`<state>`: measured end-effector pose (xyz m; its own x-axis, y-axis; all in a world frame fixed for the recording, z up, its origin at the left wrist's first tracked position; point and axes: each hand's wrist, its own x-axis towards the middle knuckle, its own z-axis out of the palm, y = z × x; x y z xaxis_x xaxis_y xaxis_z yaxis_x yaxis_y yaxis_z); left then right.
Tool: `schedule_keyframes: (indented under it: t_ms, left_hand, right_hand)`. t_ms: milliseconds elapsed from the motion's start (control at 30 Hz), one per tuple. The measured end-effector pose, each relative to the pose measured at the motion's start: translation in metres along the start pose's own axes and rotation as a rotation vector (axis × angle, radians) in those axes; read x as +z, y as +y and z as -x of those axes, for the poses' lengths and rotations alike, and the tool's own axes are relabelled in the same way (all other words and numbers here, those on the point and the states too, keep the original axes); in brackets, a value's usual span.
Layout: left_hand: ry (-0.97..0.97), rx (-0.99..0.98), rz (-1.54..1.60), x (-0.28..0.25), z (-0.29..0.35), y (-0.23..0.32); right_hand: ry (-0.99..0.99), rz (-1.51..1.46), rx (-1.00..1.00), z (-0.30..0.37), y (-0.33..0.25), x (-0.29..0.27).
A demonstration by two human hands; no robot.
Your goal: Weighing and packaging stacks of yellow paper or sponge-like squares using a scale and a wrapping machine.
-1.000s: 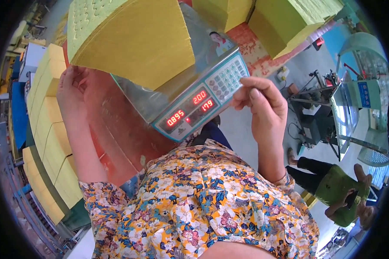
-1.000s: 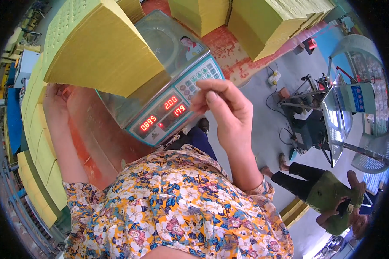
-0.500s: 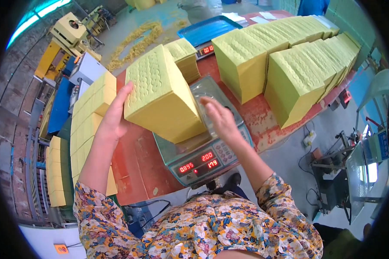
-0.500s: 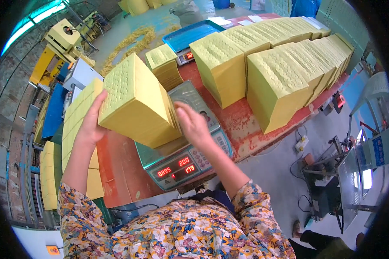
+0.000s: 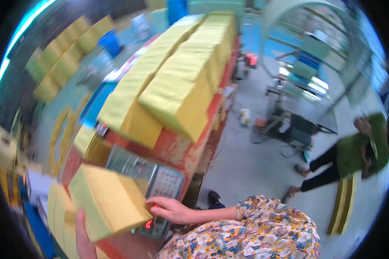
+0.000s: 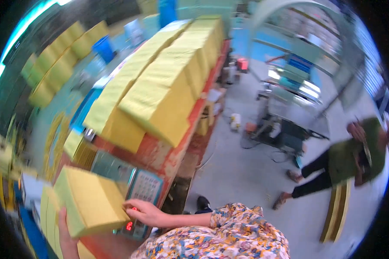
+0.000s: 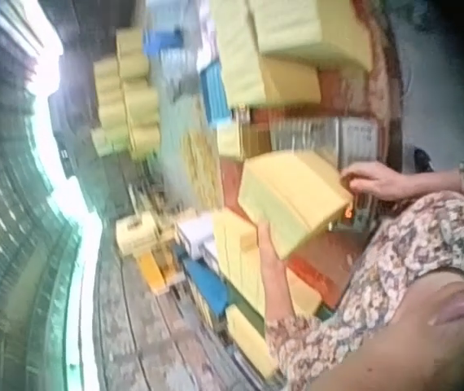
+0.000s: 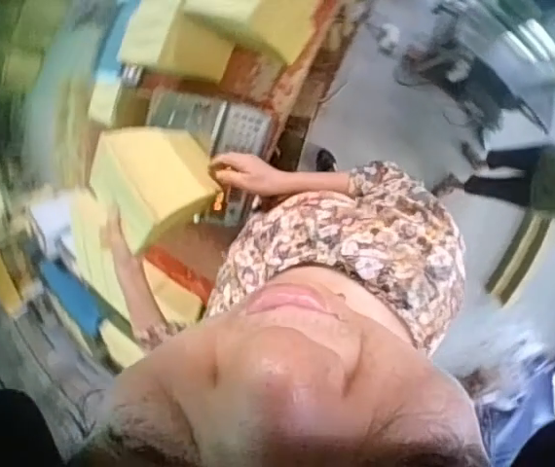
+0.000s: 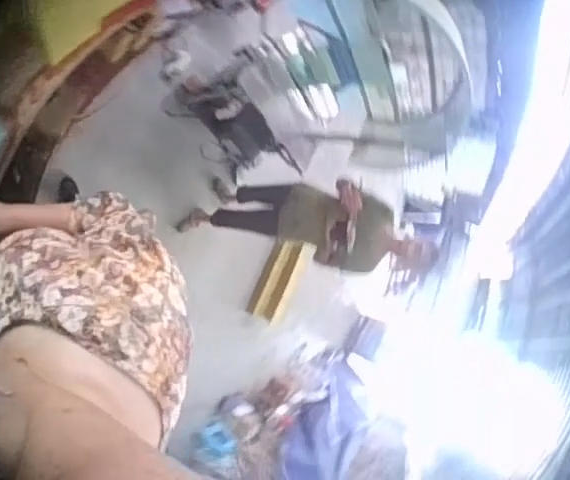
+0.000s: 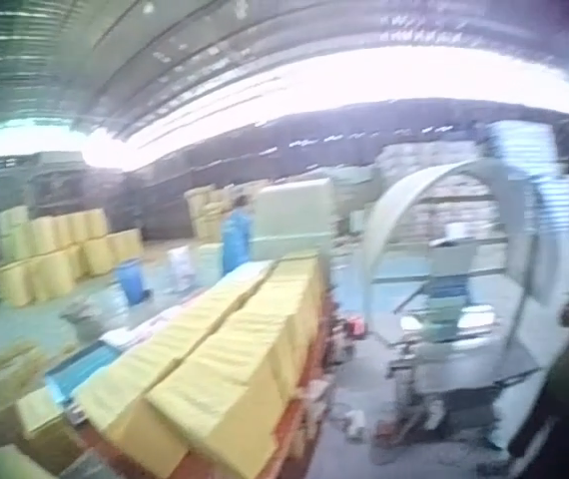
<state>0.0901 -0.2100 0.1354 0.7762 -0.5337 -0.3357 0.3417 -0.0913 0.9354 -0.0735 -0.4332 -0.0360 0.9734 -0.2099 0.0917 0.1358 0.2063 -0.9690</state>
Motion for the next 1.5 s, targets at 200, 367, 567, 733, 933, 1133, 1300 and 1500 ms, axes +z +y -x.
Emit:
schedule_keyframes:
  t_ms: [200,367,567,733,933,1133,1300,1500]
  left_hand:
    - [0.283,-0.199,-0.200,-0.021,-0.024,0.014]
    - [-0.057,-0.255,-0.082,-0.035,-0.022,0.016]
    - [-0.406,-0.266,-0.169,0.035,-0.061,-0.022]
    - [-0.598,-0.235,-0.299,0.141,-0.034,-0.036]
    - [-0.825,-0.081,-0.295,0.287,0.005,-0.084]
    - [-1.028,-0.104,-0.331,0.484,0.024,-0.149]
    - [-1.038,-0.355,-0.106,0.603,0.005,-0.196]
    - [-0.993,-0.392,-0.027,0.742,-0.028,-0.225]
  right_hand:
    - [-0.121,-0.646,0.537,-0.007,0.065,0.004]
    - [0.022,-0.783,0.446,-0.017,0.049,0.035]
    - [0.152,-0.673,0.197,0.040,0.007,0.023]
    - [0.403,-0.728,0.104,0.129,0.025,-0.056]
    - [0.790,-0.598,0.035,0.247,0.016,-0.148]
    - [0.952,-0.623,-0.031,0.366,0.001,-0.279]
    - [0.972,-0.565,-0.039,0.423,-0.038,-0.379]
    - [1.063,-0.514,0.036,0.447,-0.056,-0.518]
